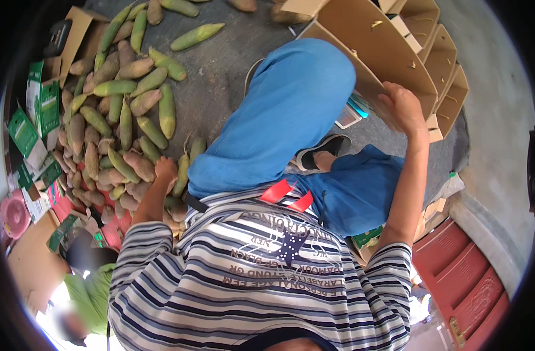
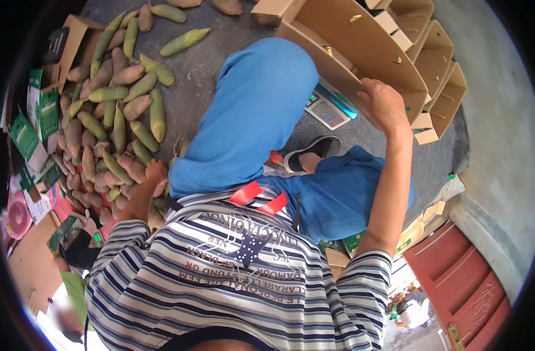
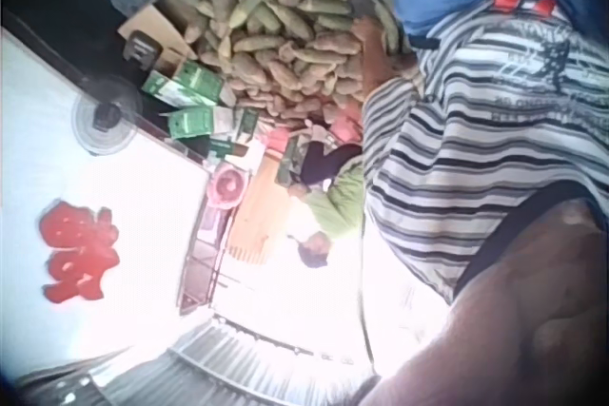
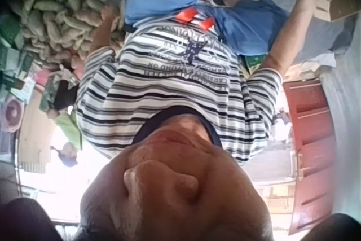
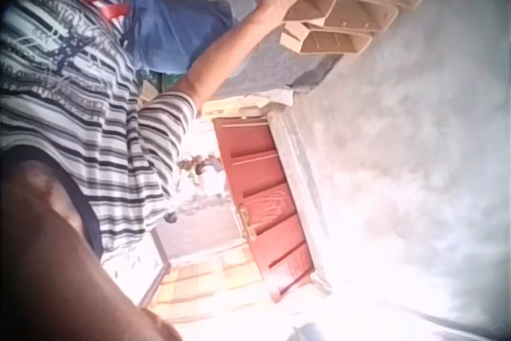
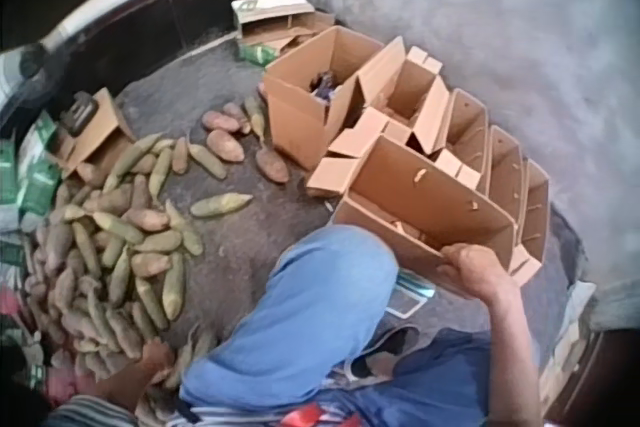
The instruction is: Sorting and weighing produce into cardboard boxes.
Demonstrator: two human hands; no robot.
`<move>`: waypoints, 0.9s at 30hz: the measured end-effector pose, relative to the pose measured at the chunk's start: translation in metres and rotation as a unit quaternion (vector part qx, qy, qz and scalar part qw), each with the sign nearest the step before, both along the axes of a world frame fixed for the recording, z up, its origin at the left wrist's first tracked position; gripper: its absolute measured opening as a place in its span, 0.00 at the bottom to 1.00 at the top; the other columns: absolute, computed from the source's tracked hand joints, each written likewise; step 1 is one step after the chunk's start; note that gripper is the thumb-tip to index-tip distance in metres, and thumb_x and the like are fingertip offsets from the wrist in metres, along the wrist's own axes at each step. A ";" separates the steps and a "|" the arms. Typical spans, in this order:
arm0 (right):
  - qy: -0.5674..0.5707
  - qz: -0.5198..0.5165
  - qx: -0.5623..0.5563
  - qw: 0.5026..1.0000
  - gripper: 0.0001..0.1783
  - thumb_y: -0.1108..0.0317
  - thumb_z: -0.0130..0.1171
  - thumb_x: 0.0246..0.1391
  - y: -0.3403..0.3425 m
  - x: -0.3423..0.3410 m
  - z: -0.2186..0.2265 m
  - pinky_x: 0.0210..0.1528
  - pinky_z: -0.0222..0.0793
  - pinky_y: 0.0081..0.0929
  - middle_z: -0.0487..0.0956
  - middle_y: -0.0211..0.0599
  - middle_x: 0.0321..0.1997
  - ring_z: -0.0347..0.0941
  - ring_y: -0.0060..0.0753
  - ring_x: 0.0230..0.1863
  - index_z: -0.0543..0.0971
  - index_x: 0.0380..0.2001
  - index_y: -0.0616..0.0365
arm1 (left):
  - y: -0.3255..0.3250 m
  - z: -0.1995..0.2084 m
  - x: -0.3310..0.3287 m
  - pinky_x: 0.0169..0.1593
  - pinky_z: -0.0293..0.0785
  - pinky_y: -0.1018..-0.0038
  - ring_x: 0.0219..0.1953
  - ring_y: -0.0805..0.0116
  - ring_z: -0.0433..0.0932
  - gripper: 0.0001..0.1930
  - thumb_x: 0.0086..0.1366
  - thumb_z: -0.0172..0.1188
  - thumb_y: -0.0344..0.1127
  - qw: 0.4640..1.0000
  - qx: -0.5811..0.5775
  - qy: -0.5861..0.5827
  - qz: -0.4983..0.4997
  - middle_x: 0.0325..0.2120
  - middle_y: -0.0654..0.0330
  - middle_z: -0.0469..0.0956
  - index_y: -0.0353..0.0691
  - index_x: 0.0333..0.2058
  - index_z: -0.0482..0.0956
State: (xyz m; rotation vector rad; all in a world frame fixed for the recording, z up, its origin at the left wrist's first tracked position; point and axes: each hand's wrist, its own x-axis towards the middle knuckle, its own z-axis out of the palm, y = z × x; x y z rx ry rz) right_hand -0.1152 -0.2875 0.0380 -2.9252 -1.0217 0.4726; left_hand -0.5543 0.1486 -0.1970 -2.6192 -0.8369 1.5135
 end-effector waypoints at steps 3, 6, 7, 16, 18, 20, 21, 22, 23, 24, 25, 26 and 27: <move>-0.005 0.010 -0.007 1.000 0.10 0.64 0.54 0.49 0.003 0.001 -0.001 0.40 0.66 0.40 0.75 0.42 0.35 0.71 0.47 0.39 0.72 0.32 0.57 | 0.003 0.010 -0.007 0.49 0.68 0.59 0.50 0.47 0.66 0.21 0.52 0.55 0.38 0.998 -0.021 -0.031 0.049 0.45 0.48 0.66 0.42 0.46 0.66; -0.004 -0.004 0.009 1.000 0.09 0.64 0.53 0.49 0.005 0.000 -0.002 0.42 0.67 0.39 0.76 0.43 0.34 0.72 0.46 0.40 0.74 0.32 0.57 | 0.021 -0.013 -0.030 0.48 0.69 0.56 0.42 0.42 0.71 0.23 0.50 0.56 0.37 0.994 -0.053 -0.034 0.091 0.43 0.43 0.68 0.38 0.45 0.64; -0.001 -0.003 0.021 1.000 0.09 0.64 0.53 0.49 0.005 0.001 -0.004 0.42 0.67 0.39 0.76 0.43 0.34 0.72 0.46 0.40 0.74 0.32 0.57 | 0.023 -0.018 -0.037 0.46 0.69 0.57 0.40 0.43 0.72 0.23 0.49 0.57 0.37 0.994 -0.058 -0.048 0.082 0.40 0.42 0.70 0.36 0.44 0.65; -0.029 -0.019 -0.006 0.999 0.10 0.66 0.54 0.47 -0.001 0.001 -0.015 0.41 0.68 0.38 0.77 0.43 0.33 0.72 0.44 0.39 0.74 0.33 0.58 | 0.053 0.004 0.021 0.35 0.68 0.63 0.31 0.51 0.72 0.27 0.39 0.70 0.35 0.924 -0.194 -0.328 0.035 0.26 0.48 0.70 0.34 0.36 0.64; -0.042 -0.009 0.001 0.999 0.08 0.66 0.56 0.45 0.001 0.001 -0.017 0.39 0.70 0.38 0.78 0.42 0.31 0.74 0.43 0.38 0.77 0.29 0.56 | 0.058 0.002 0.049 0.35 0.67 0.63 0.31 0.53 0.71 0.27 0.41 0.69 0.36 0.900 -0.215 -0.374 0.065 0.27 0.48 0.70 0.34 0.37 0.64; -0.045 -0.013 0.006 0.999 0.07 0.66 0.56 0.45 0.001 0.002 -0.019 0.38 0.71 0.38 0.78 0.41 0.31 0.74 0.43 0.38 0.78 0.28 0.56 | 0.055 0.005 0.091 0.37 0.66 0.67 0.31 0.59 0.68 0.27 0.45 0.69 0.38 0.860 -0.236 -0.437 0.118 0.29 0.52 0.69 0.34 0.39 0.64; -0.044 -0.005 0.006 0.999 0.07 0.67 0.55 0.45 0.002 0.002 -0.019 0.38 0.71 0.38 0.78 0.41 0.31 0.75 0.43 0.38 0.78 0.28 0.56 | 0.051 0.014 0.116 0.37 0.66 0.67 0.31 0.59 0.68 0.27 0.45 0.69 0.38 0.860 -0.238 -0.438 0.109 0.29 0.52 0.69 0.34 0.39 0.64; -0.039 -0.004 0.008 0.999 0.07 0.69 0.53 0.45 0.004 0.002 -0.018 0.38 0.71 0.38 0.79 0.41 0.31 0.75 0.43 0.38 0.79 0.28 0.55 | 0.046 0.024 0.141 0.35 0.67 0.71 0.31 0.65 0.68 0.25 0.47 0.68 0.39 0.838 -0.221 -0.492 0.082 0.29 0.56 0.68 0.34 0.39 0.65; -0.044 -0.010 0.010 0.999 0.07 0.69 0.53 0.45 0.007 0.002 -0.017 0.38 0.71 0.38 0.79 0.41 0.31 0.75 0.43 0.38 0.79 0.28 0.55 | 0.042 0.037 0.167 0.33 0.67 0.75 0.31 0.72 0.68 0.24 0.49 0.67 0.39 0.811 -0.204 -0.546 0.056 0.29 0.61 0.68 0.35 0.39 0.65; -0.039 -0.011 0.005 0.999 0.08 0.70 0.53 0.44 0.009 0.002 -0.018 0.38 0.72 0.37 0.79 0.40 0.32 0.75 0.42 0.38 0.79 0.29 0.55 | 0.041 0.051 0.190 0.36 0.67 0.75 0.33 0.72 0.68 0.25 0.50 0.67 0.41 0.790 -0.219 -0.564 0.101 0.31 0.60 0.68 0.35 0.40 0.66; -0.034 -0.011 0.000 0.999 0.09 0.71 0.52 0.44 0.011 0.002 -0.019 0.38 0.72 0.36 0.79 0.40 0.32 0.75 0.42 0.39 0.79 0.29 0.55 | 0.039 0.068 0.212 0.38 0.66 0.75 0.35 0.72 0.68 0.26 0.50 0.66 0.43 0.766 -0.236 -0.580 0.147 0.34 0.60 0.69 0.35 0.42 0.67; -0.034 -0.017 -0.008 0.999 0.09 0.73 0.51 0.43 0.009 0.003 -0.023 0.37 0.72 0.35 0.79 0.40 0.33 0.75 0.41 0.39 0.80 0.29 0.55 | 0.027 0.096 0.239 0.40 0.66 0.75 0.37 0.71 0.68 0.26 0.51 0.66 0.43 0.733 -0.247 -0.621 0.126 0.36 0.59 0.69 0.35 0.44 0.67; -0.035 -0.025 -0.008 0.999 0.09 0.73 0.51 0.43 0.007 0.002 -0.026 0.37 0.72 0.35 0.79 0.40 0.33 0.75 0.41 0.39 0.80 0.29 0.55 | 0.009 0.132 0.265 0.42 0.66 0.75 0.39 0.70 0.68 0.27 0.52 0.65 0.43 0.699 -0.257 -0.659 0.104 0.37 0.58 0.69 0.35 0.45 0.67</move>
